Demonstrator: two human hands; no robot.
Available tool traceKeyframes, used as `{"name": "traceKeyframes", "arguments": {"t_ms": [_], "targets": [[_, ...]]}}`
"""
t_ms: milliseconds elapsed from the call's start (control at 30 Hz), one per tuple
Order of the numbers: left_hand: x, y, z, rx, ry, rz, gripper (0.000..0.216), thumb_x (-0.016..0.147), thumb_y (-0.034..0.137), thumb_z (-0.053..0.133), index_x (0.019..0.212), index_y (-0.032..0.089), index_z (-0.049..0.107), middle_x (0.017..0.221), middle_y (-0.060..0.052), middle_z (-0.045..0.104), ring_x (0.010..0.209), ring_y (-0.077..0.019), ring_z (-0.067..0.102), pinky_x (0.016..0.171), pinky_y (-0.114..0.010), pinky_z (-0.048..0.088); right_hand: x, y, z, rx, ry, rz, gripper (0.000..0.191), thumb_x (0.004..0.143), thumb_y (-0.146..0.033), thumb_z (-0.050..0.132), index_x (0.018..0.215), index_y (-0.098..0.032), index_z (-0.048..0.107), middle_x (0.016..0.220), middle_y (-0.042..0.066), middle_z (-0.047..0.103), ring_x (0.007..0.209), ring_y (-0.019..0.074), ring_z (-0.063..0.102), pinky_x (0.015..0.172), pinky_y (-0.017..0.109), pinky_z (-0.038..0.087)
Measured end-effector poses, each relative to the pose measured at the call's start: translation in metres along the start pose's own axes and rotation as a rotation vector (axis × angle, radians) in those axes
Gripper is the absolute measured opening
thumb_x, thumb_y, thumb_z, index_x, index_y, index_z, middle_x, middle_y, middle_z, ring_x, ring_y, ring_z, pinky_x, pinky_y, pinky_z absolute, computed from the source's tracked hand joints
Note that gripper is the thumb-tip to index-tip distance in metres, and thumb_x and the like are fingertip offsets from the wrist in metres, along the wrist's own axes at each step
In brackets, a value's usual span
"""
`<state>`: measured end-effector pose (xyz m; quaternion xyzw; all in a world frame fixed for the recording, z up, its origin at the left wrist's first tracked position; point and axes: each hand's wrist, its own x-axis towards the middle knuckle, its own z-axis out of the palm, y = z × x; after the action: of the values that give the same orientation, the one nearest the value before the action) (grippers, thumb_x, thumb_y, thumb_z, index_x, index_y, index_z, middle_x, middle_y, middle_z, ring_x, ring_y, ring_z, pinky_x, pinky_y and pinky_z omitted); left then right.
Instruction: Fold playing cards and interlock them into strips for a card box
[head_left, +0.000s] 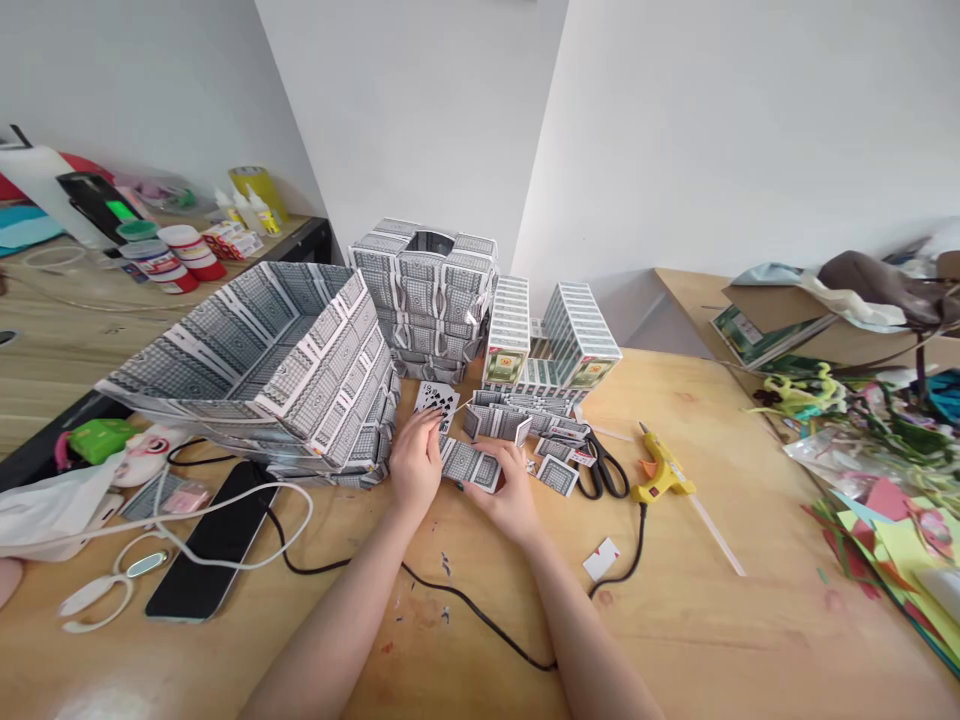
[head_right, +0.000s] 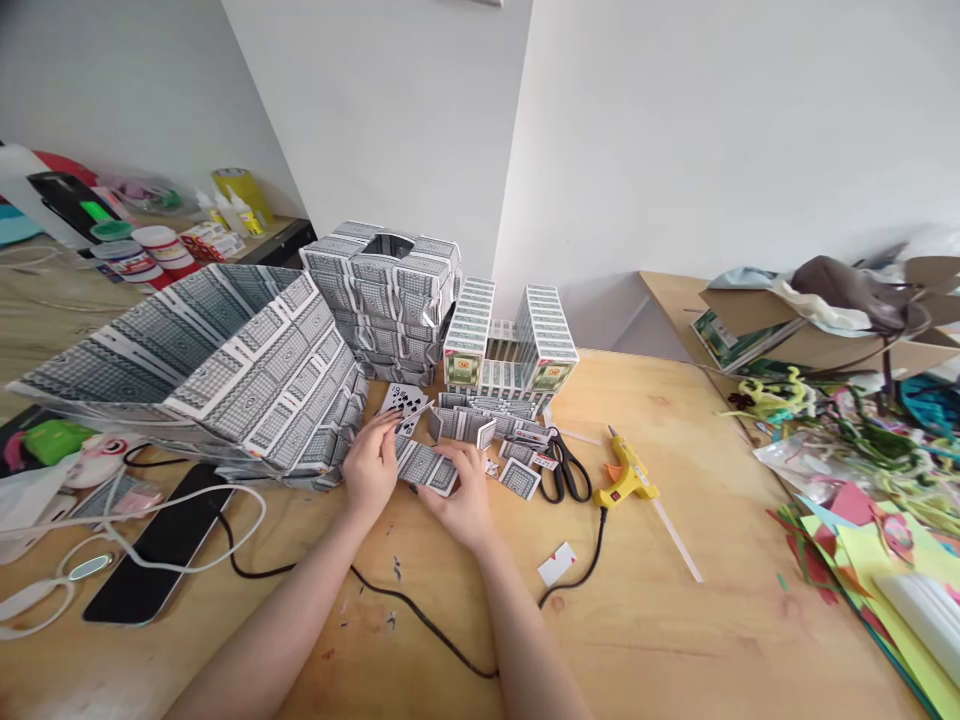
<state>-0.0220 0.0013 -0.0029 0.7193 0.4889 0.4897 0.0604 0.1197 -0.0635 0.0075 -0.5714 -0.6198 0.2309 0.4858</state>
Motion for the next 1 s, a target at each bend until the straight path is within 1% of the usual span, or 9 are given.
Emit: {"name": "traceKeyframes", "arguments": {"t_ms": [100,200,300,400,567,700,867,933,1000], "targets": [[-0.004,0.006,-0.004,0.02,0.118,-0.108,0.021,0.086,0.021,0.035,0.091,0.015,0.055,0.09,-0.011,0.065,0.089,-0.0182,0.061,0.077,-0.03,0.047,0.002,0.001,-0.003,0.183,0.078,0.056,0.027,0.068,-0.03,0.064,0.093,-0.022,0.06,0.094,0.006,0.057,0.09,0.0216,0.053,0.079,0.035,0.043],[-0.006,0.008,-0.006,-0.008,0.174,-0.275,0.018,0.087,0.025,0.035,0.085,0.015,0.05,0.069,-0.007,0.063,0.067,-0.016,0.062,0.06,-0.025,0.045,0.002,0.006,-0.002,0.294,0.12,0.206,0.018,0.07,-0.034,0.062,0.078,-0.019,0.059,0.076,0.003,0.057,0.067,0.0163,0.055,0.057,0.027,0.046],[-0.006,0.008,-0.006,-0.184,0.149,-0.417,0.018,0.088,0.031,0.034,0.082,0.017,0.045,0.055,0.0,0.056,0.049,-0.0125,0.057,0.052,-0.023,0.043,0.001,0.01,0.0,0.379,0.111,0.387,0.025,0.069,-0.04,0.062,0.063,-0.018,0.052,0.046,-0.005,0.046,0.037,0.0096,0.041,0.036,0.022,0.033],[-0.004,0.007,-0.004,-0.311,0.116,-0.517,0.02,0.087,0.036,0.035,0.082,0.018,0.044,0.056,0.003,0.052,0.04,-0.0096,0.051,0.044,-0.021,0.04,0.0,0.011,0.0,0.47,0.122,0.479,0.03,0.068,-0.043,0.062,0.059,-0.018,0.048,0.037,-0.009,0.038,0.03,0.0071,0.032,0.031,0.021,0.026],[-0.002,0.006,-0.003,-0.229,0.086,-0.441,0.019,0.084,0.034,0.039,0.075,0.019,0.045,0.053,0.005,0.045,0.045,-0.0101,0.046,0.046,-0.021,0.036,0.003,0.013,-0.002,0.624,0.232,0.53,0.031,0.067,-0.043,0.064,0.06,-0.019,0.046,0.04,-0.009,0.037,0.032,0.0057,0.03,0.031,0.019,0.028],[-0.002,0.007,-0.003,-0.177,0.015,-0.376,0.016,0.08,0.032,0.046,0.072,0.018,0.048,0.055,0.003,0.048,0.05,-0.0106,0.046,0.049,-0.02,0.036,0.005,0.014,-0.001,0.795,0.285,0.531,0.024,0.064,-0.037,0.067,0.066,-0.019,0.051,0.045,-0.009,0.042,0.035,0.0063,0.037,0.034,0.019,0.034],[-0.004,0.012,-0.004,-0.185,-0.029,-0.358,0.017,0.081,0.031,0.046,0.07,0.018,0.046,0.054,0.003,0.049,0.048,-0.0105,0.046,0.048,-0.02,0.035,0.003,0.008,0.005,1.036,0.104,0.591,0.025,0.06,-0.029,0.072,0.076,-0.018,0.058,0.063,-0.002,0.058,0.051,0.0104,0.056,0.045,0.021,0.046],[-0.005,0.014,-0.003,-0.204,-0.086,-0.334,0.018,0.081,0.031,0.044,0.069,0.019,0.045,0.051,0.004,0.046,0.046,-0.0102,0.045,0.046,-0.02,0.034,0.001,0.005,0.008,1.07,0.013,0.604,0.022,0.065,-0.031,0.07,0.076,-0.018,0.057,0.059,-0.001,0.059,0.051,0.012,0.057,0.045,0.022,0.047],[-0.007,0.015,-0.002,-0.231,-0.135,-0.317,0.018,0.082,0.031,0.044,0.068,0.019,0.045,0.049,0.005,0.044,0.044,-0.0099,0.044,0.045,-0.02,0.034,0.001,0.004,0.008,1.091,0.005,0.6,0.02,0.068,-0.033,0.067,0.077,-0.019,0.055,0.057,-0.001,0.059,0.05,0.0124,0.058,0.045,0.022,0.046]]}}
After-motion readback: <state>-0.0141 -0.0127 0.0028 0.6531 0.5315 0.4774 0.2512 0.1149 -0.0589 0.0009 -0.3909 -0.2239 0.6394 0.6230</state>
